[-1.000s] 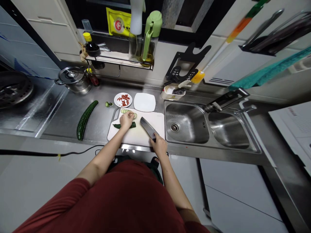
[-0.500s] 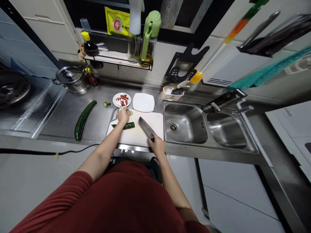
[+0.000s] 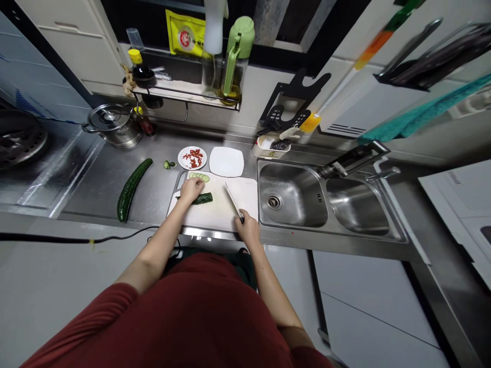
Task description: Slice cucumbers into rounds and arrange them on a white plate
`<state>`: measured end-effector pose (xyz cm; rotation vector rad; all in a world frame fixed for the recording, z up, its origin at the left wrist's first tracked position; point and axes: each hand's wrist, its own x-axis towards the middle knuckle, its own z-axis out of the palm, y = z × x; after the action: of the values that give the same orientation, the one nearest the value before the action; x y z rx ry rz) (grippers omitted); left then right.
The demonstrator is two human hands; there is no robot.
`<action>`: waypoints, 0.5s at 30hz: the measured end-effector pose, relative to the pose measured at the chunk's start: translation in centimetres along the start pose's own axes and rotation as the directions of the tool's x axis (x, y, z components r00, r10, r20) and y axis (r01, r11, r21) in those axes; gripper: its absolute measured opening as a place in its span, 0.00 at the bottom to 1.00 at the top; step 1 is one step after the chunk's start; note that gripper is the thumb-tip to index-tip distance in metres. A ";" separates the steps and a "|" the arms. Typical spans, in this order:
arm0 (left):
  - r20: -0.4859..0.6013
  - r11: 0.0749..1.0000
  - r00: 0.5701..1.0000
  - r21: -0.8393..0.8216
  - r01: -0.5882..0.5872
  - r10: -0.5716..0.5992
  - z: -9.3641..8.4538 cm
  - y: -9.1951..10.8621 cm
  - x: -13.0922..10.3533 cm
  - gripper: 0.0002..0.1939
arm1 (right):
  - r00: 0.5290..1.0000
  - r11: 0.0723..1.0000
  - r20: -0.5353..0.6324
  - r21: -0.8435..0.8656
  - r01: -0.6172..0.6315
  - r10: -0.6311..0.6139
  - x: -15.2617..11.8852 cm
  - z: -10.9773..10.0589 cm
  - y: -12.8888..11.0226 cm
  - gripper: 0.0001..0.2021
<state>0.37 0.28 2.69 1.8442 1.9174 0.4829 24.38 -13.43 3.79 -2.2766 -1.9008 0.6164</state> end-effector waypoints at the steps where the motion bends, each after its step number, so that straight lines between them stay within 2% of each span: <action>1: 0.017 1.000 1.000 -0.011 -0.024 0.024 -0.1 -0.1 -0.5 0.13 | 1.000 1.000 0.006 0.002 -0.007 0.007 0.1 0.0 -0.1 0.20; 6: 0.071 0.996 0.994 -0.032 -0.082 0.084 -0.1 -0.6 -2.0 0.15 | 0.999 1.000 0.046 -0.010 -0.006 0.006 0.6 0.0 -0.7 0.20; 12: 0.083 0.993 0.991 -0.047 -0.105 0.109 -0.2 -0.7 -2.6 0.16 | 0.996 0.999 0.090 -0.033 -0.010 0.013 0.7 0.1 -1.4 0.20; 15: 0.124 0.993 0.986 -0.058 -0.106 0.112 -0.4 -0.7 -2.8 0.17 | 0.996 0.999 0.093 -0.041 0.001 0.002 0.7 0.1 -1.4 0.19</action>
<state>-0.36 -2.56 2.81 1.9063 1.7128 0.4334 23.14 -12.49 4.01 -2.3118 -1.9721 0.7020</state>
